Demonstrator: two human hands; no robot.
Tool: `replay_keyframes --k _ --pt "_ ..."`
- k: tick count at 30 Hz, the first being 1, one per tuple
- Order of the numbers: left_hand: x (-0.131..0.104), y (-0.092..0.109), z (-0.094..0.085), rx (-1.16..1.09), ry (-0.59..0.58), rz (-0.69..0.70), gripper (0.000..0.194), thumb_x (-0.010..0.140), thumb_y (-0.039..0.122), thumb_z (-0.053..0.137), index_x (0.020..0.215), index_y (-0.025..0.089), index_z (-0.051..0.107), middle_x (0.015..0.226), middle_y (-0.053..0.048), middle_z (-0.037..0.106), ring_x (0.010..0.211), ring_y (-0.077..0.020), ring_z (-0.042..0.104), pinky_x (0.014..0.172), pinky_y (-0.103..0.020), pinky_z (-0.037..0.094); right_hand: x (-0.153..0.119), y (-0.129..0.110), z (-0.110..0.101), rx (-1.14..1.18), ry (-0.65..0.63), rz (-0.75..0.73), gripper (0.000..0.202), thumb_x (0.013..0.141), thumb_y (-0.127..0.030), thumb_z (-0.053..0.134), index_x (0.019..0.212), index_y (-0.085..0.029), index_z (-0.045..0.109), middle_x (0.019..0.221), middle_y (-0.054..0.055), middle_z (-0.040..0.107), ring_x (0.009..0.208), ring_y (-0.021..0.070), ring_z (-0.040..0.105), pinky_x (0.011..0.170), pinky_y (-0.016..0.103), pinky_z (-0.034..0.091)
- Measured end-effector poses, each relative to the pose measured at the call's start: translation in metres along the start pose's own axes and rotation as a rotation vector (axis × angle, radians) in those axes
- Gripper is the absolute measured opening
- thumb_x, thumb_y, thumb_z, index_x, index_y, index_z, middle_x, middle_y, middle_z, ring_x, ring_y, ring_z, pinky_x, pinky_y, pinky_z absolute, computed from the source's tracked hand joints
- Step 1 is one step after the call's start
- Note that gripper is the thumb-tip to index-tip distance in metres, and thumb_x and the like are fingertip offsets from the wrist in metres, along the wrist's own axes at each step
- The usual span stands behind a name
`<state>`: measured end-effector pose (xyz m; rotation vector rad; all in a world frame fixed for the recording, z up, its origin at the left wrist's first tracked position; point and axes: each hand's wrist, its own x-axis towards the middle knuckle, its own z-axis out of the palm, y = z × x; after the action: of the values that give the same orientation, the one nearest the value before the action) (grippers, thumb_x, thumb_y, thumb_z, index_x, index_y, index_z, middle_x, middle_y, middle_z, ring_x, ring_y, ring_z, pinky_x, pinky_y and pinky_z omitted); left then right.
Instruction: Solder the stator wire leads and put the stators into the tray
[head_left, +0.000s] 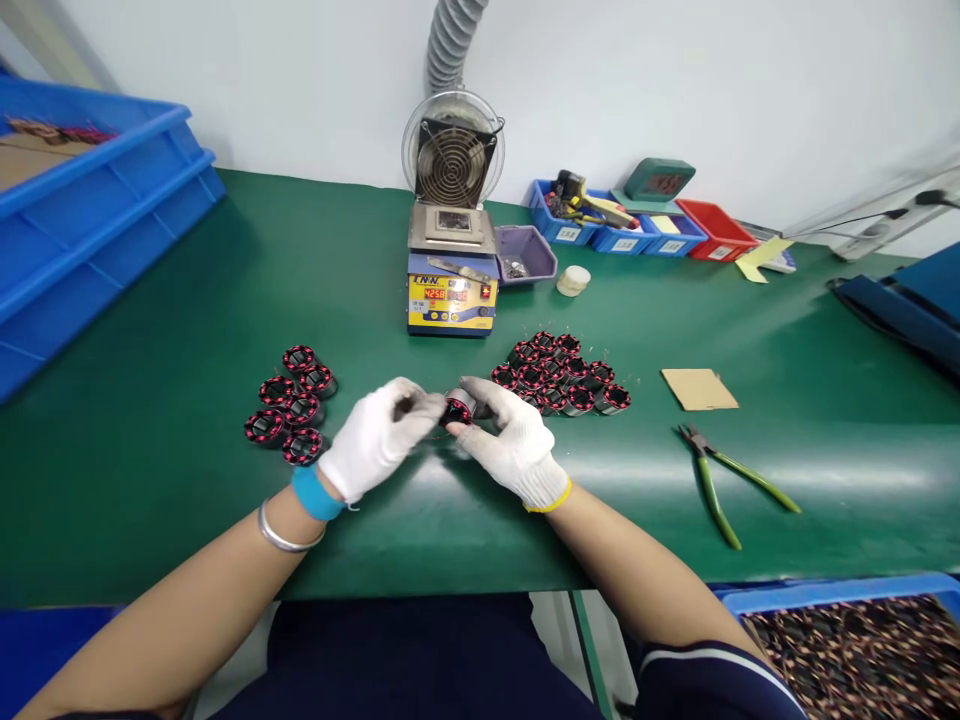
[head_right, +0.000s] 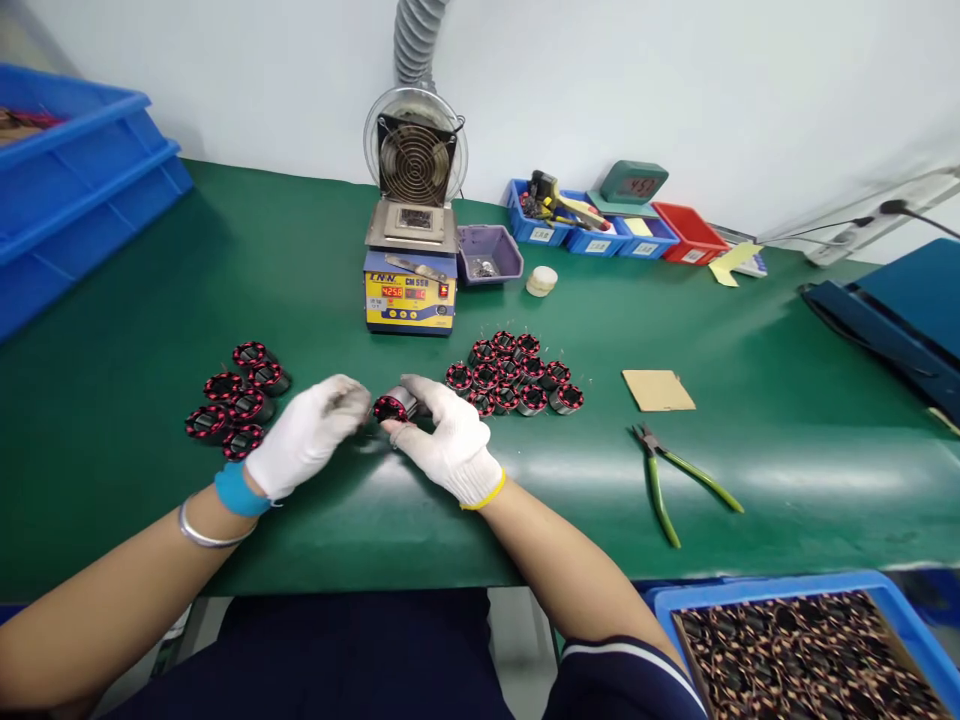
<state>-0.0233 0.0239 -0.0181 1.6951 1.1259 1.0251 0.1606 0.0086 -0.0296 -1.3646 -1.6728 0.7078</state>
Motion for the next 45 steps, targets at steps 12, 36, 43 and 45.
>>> replay_keyframes --k 12,36,43,45 --pt "-0.006 0.003 0.000 -0.104 0.041 0.014 0.018 0.071 0.034 0.061 0.073 0.017 0.055 0.062 0.001 0.059 0.053 -0.0116 0.052 0.048 -0.021 0.042 0.001 -0.004 0.000 0.048 0.043 0.084 0.049 0.068 -0.034 0.069 0.115 -0.021 0.065 0.100 0.003 0.071 0.084 0.0177 0.066 0.083 0.032 0.055" --pt "-0.020 0.004 0.007 -0.304 0.251 0.144 0.015 0.084 0.031 0.057 0.079 0.017 0.058 0.062 0.001 0.061 0.049 -0.0093 0.051 0.045 -0.018 0.042 0.006 -0.010 0.002 -0.019 0.129 0.041 0.049 0.069 -0.037 0.067 0.115 -0.021 0.063 0.099 0.004 0.070 0.082 0.0174 0.065 0.080 0.033 0.055" --pt "-0.014 -0.016 0.018 0.232 0.035 0.353 0.027 0.087 0.030 0.050 0.107 0.014 0.059 0.089 -0.008 0.069 0.074 -0.0175 0.064 0.069 -0.030 0.053 0.102 -0.024 -0.028 -0.301 0.239 -0.200 0.052 0.073 -0.035 0.063 0.121 -0.015 0.058 0.111 0.008 0.065 0.102 0.0215 0.061 0.095 0.037 0.048" --pt "-0.011 -0.018 0.022 0.460 -0.083 0.415 0.032 0.089 0.033 0.047 0.110 0.012 0.059 0.090 -0.010 0.069 0.079 -0.0216 0.065 0.072 -0.035 0.052 0.147 -0.032 -0.039 -0.492 0.240 -0.237 0.053 0.075 -0.034 0.060 0.125 -0.016 0.055 0.115 0.008 0.063 0.108 0.0239 0.057 0.097 0.040 0.045"
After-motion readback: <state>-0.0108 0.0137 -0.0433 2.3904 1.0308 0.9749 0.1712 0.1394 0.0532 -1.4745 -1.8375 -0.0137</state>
